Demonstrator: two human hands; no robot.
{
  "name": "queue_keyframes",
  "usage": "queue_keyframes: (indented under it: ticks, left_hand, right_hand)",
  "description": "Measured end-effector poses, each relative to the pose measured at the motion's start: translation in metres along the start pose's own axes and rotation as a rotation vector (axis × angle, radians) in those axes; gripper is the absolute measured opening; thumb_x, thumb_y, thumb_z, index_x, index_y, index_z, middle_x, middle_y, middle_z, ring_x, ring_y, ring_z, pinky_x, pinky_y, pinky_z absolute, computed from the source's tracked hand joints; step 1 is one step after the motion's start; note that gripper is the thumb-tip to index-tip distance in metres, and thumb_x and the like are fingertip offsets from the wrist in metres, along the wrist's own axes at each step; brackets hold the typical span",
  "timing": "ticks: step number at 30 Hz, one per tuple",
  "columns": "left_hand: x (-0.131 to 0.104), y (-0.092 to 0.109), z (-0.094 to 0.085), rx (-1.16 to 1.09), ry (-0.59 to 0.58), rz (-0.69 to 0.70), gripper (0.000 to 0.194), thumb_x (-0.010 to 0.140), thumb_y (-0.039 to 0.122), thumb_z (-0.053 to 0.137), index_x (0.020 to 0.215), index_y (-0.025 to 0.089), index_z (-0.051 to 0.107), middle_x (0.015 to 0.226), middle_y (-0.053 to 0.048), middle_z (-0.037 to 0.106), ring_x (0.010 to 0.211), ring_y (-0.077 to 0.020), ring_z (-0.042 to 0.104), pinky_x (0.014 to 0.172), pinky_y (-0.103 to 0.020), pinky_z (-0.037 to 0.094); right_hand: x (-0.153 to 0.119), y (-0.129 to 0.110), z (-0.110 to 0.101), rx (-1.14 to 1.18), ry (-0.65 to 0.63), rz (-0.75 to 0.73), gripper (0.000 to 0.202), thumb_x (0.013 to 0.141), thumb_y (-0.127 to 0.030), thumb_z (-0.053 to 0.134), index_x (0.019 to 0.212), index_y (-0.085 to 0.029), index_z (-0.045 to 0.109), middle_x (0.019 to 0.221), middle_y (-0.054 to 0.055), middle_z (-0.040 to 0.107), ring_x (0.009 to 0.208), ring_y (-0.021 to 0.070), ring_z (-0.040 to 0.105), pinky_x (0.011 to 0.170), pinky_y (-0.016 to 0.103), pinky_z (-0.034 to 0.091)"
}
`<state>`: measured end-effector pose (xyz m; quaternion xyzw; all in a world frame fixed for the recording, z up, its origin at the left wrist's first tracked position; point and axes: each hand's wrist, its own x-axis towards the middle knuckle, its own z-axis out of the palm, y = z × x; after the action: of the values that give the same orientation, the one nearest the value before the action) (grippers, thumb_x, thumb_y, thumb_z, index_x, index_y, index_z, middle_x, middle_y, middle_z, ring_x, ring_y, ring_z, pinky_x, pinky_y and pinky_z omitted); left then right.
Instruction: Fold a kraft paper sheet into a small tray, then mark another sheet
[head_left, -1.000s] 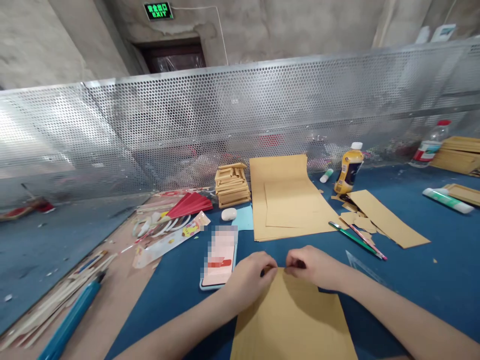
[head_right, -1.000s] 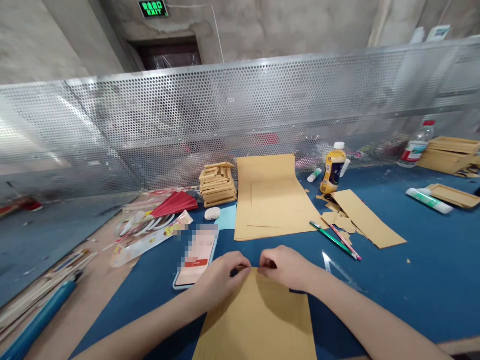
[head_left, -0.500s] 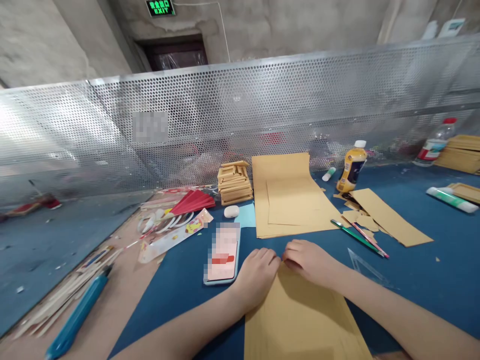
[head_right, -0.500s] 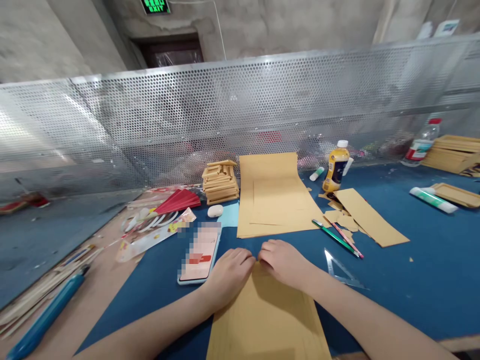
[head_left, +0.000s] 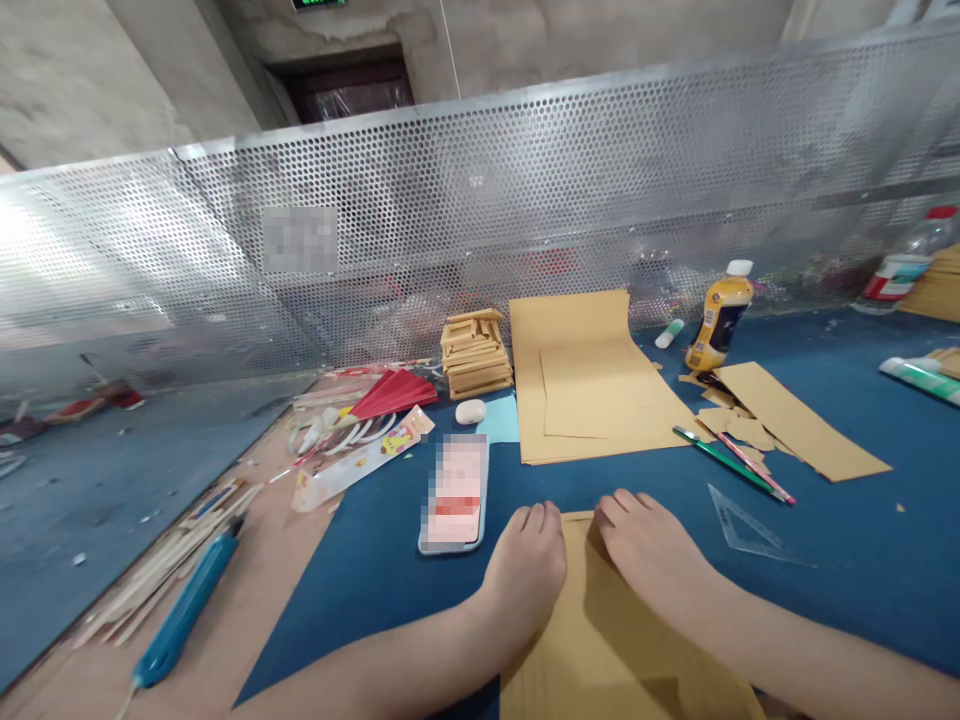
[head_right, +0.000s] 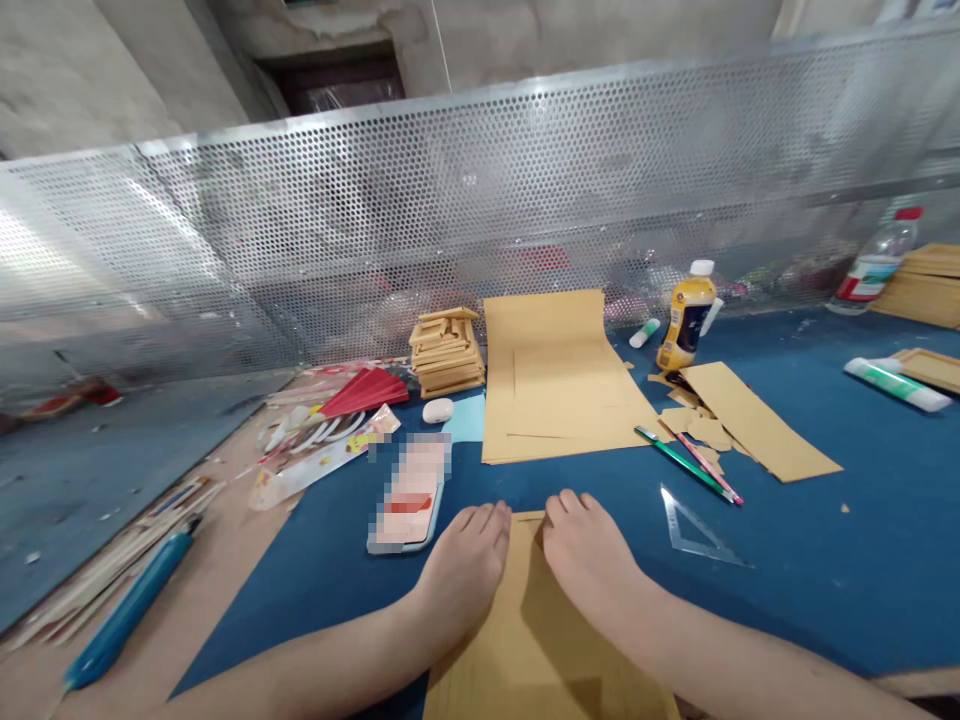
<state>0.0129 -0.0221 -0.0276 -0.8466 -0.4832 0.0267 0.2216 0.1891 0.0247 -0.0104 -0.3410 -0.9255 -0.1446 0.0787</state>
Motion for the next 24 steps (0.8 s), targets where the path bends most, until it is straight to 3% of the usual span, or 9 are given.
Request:
queue_keyframes:
  ticks: [8, 14, 19, 24]
  left_hand:
    - [-0.004, 0.003, -0.002, 0.14, -0.074, -0.115, 0.042, 0.076, 0.003, 0.049, 0.114, 0.0, 0.064, 0.113, -0.023, 0.064, 0.094, -0.0282, 0.061, 0.076, -0.036, 0.048]
    - [-0.001, -0.005, -0.001, -0.015, -0.007, -0.259, 0.048, 0.082, 0.017, 0.049, 0.126, 0.0, 0.055, 0.123, -0.024, 0.058, 0.101, -0.0317, 0.059, 0.08, -0.041, 0.047]
    - [0.003, -0.012, 0.0, -0.204, 0.14, -0.123, 0.033, 0.09, 0.018, 0.045, 0.119, 0.008, 0.058, 0.117, -0.015, 0.062, 0.102, -0.0262, 0.058, 0.081, -0.037, 0.045]
    - [0.008, -0.016, 0.004, -0.377, 0.119, -0.098, 0.021, 0.095, 0.017, 0.041, 0.109, 0.013, 0.056, 0.11, -0.01, 0.061, 0.102, -0.023, 0.057, 0.083, -0.036, 0.045]
  right_hand:
    - [-0.006, 0.006, -0.007, -0.051, -0.137, 0.164, 0.025, 0.066, 0.007, 0.054, 0.066, -0.013, 0.069, 0.071, 0.012, 0.063, 0.072, 0.0258, 0.058, 0.061, 0.036, 0.039]
    - [0.003, 0.017, -0.007, 0.171, -0.081, 0.13, 0.018, 0.089, -0.015, 0.049, 0.087, -0.017, 0.066, 0.084, 0.007, 0.064, 0.078, 0.0214, 0.058, 0.068, 0.034, 0.039]
    - [0.009, 0.023, -0.001, 0.261, -0.072, 0.063, 0.02, 0.09, -0.012, 0.045, 0.08, -0.017, 0.062, 0.083, 0.005, 0.062, 0.078, 0.0193, 0.056, 0.071, 0.032, 0.039]
    - [0.011, 0.021, -0.001, 0.378, -0.028, 0.105, 0.019, 0.091, -0.011, 0.042, 0.086, -0.014, 0.06, 0.082, 0.007, 0.063, 0.078, 0.019, 0.057, 0.071, 0.032, 0.04]
